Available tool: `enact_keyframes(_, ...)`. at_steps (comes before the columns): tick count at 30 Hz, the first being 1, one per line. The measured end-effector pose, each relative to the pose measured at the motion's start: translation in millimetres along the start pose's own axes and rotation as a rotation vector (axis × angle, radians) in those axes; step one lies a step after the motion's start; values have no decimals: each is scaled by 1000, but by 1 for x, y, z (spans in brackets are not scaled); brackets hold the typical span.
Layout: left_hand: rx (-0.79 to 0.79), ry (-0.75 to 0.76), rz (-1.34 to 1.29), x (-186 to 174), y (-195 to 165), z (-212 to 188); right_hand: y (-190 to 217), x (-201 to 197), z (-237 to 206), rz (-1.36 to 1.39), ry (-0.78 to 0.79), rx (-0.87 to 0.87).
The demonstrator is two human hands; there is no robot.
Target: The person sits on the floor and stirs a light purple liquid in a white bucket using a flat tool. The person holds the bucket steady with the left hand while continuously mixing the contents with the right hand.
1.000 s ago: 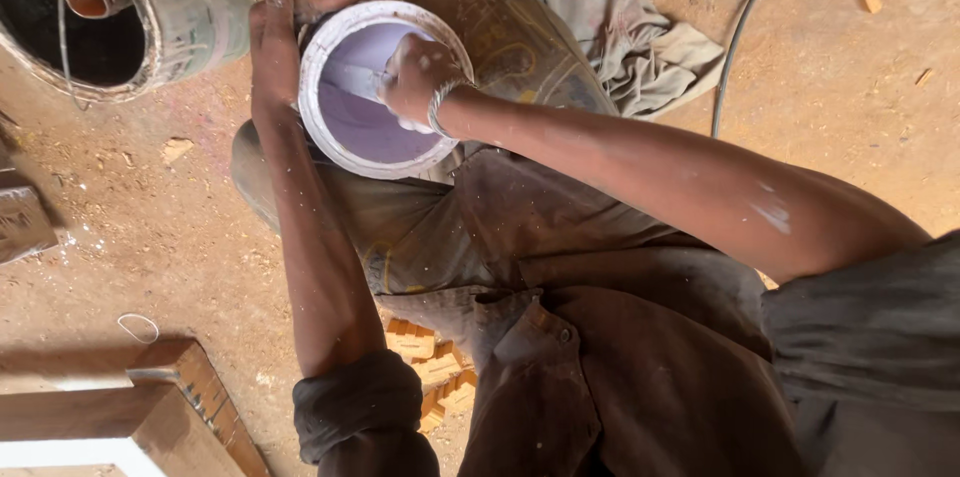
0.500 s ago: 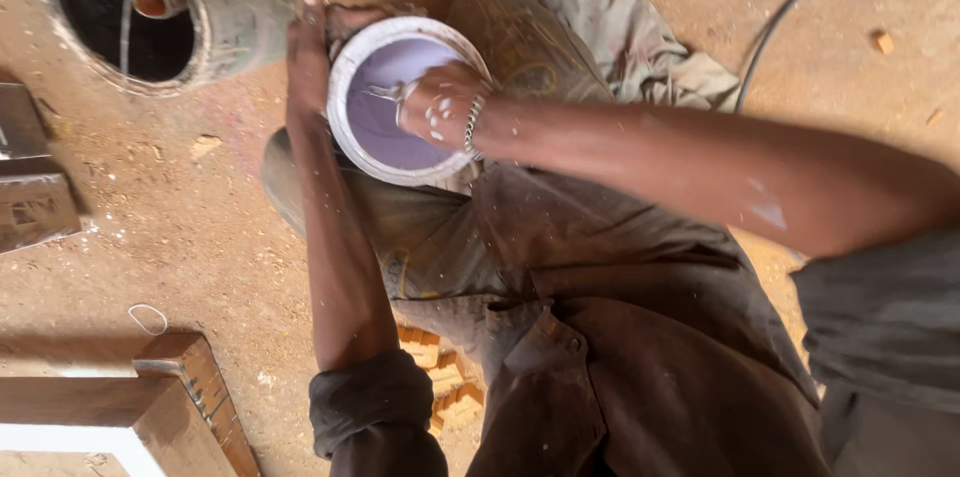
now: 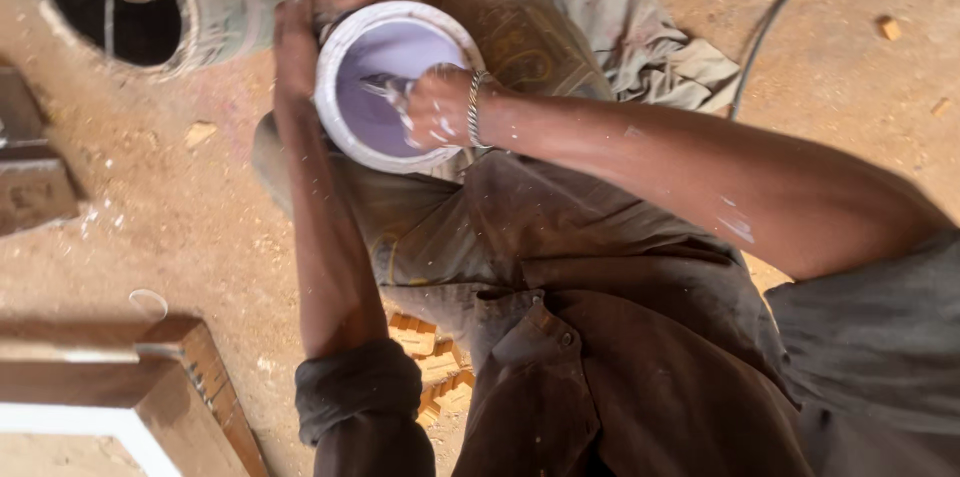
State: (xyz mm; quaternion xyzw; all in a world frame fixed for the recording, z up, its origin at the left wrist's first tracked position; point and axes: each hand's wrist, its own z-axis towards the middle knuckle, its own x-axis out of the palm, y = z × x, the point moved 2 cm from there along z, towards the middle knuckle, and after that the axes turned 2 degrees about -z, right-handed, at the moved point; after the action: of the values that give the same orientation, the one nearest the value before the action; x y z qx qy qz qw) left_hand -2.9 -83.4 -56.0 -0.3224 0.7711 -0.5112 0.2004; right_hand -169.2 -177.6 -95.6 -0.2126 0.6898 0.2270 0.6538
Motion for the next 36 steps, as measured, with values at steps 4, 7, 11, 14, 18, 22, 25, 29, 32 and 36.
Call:
enact_keyframes(4, 65, 2, 113, -5, -4, -3, -1, -15, -3, 5, 73, -83)
enact_keyframes(7, 113, 29, 109, -6, -6, -9, 3, -25, -3, 457, 111, 293)
enact_keyframes(11, 123, 40, 110, -8, -4, -14, 17, -27, -23, 781, 5, 717)
enact_keyframes(14, 72, -10, 60, -12, 2, -16, 29, -14, -41, 978, -160, 893)
enact_keyframes(18, -67, -143, -226, -18, 21, -26, 41, 0, -49, 1298, -537, 1082)
enact_keyframes(22, 51, -238, -240, -25, 29, -45, 59, -4, -38, 1924, -581, 1329)
enact_keyframes(25, 84, -245, -154, -30, 32, -63, 67, -15, -28, 2118, -404, 1344)
enact_keyframes(29, 88, -175, -50, -34, 26, -87, 68, -11, -15, 2202, -398, 1353)
enact_keyframes(32, 183, -28, 3, -34, 20, -98, 61, 3, -7, 2104, -349, 1356)
enact_keyframes(36, 188, -48, -18, -39, 19, -98, 46, -10, 9, 525, -506, 942)
